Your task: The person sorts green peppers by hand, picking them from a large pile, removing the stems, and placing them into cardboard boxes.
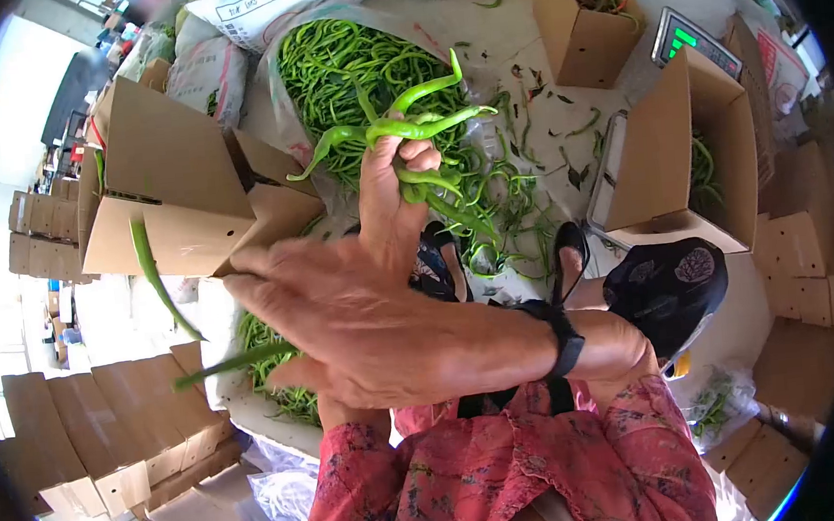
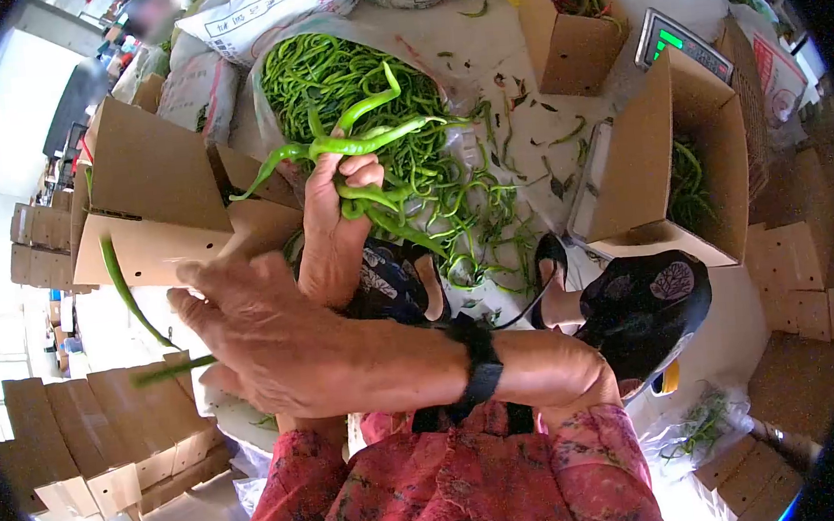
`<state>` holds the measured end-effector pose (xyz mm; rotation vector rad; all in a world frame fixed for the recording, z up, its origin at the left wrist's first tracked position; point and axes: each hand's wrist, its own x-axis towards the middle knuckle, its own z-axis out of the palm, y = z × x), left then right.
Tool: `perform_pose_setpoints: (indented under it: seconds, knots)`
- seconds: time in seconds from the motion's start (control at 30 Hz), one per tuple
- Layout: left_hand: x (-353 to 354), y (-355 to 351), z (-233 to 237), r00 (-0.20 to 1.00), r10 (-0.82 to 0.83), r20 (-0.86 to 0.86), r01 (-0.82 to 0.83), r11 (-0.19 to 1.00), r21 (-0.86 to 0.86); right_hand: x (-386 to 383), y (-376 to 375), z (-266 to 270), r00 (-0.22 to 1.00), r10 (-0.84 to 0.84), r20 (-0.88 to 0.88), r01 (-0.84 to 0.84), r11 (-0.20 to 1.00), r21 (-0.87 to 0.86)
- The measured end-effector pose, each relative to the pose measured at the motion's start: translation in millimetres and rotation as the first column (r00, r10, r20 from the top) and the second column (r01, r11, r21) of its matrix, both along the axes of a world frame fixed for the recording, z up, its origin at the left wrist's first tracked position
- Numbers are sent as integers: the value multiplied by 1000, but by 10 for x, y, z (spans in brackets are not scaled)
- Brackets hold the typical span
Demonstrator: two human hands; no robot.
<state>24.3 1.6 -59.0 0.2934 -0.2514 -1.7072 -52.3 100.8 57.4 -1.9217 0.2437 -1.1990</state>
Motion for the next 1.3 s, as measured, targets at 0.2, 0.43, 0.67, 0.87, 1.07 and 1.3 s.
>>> perform_pose_setpoints:
  seconds: [0.2, 0.43, 0.67, 0.87, 1.07, 1.3]
  knots:
    - [82, 212, 177, 1000, 4, -8, -4, 1000, -18, -1114, -387, -510, 978, -142, -151, 206, 721, 662]
    - [-347, 254, 279, 944, -118, 308, 163, 979, -123, -1210, -568, -910, 991, -33, 129, -81, 620, 780]
    - [-673, 291, 202, 817, -154, 555, 177, 984, 13, -1079, -940, -1326, 467, -134, 874, -873, 86, 480]
    - [-685, 213, -9, 866, -140, 480, 202, 976, -80, -1244, -1124, -1432, 620, -355, 700, -655, 258, 711]
    - [-765, 193, 95, 797, -294, 527, 401, 911, -97, -1457, -1060, -1506, 511, -252, 822, -780, 267, 567]
    - [-825, 207, 43, 861, -325, 390, 384, 920, -81, -1425, -998, -1512, 507, -328, 797, -776, 230, 588]
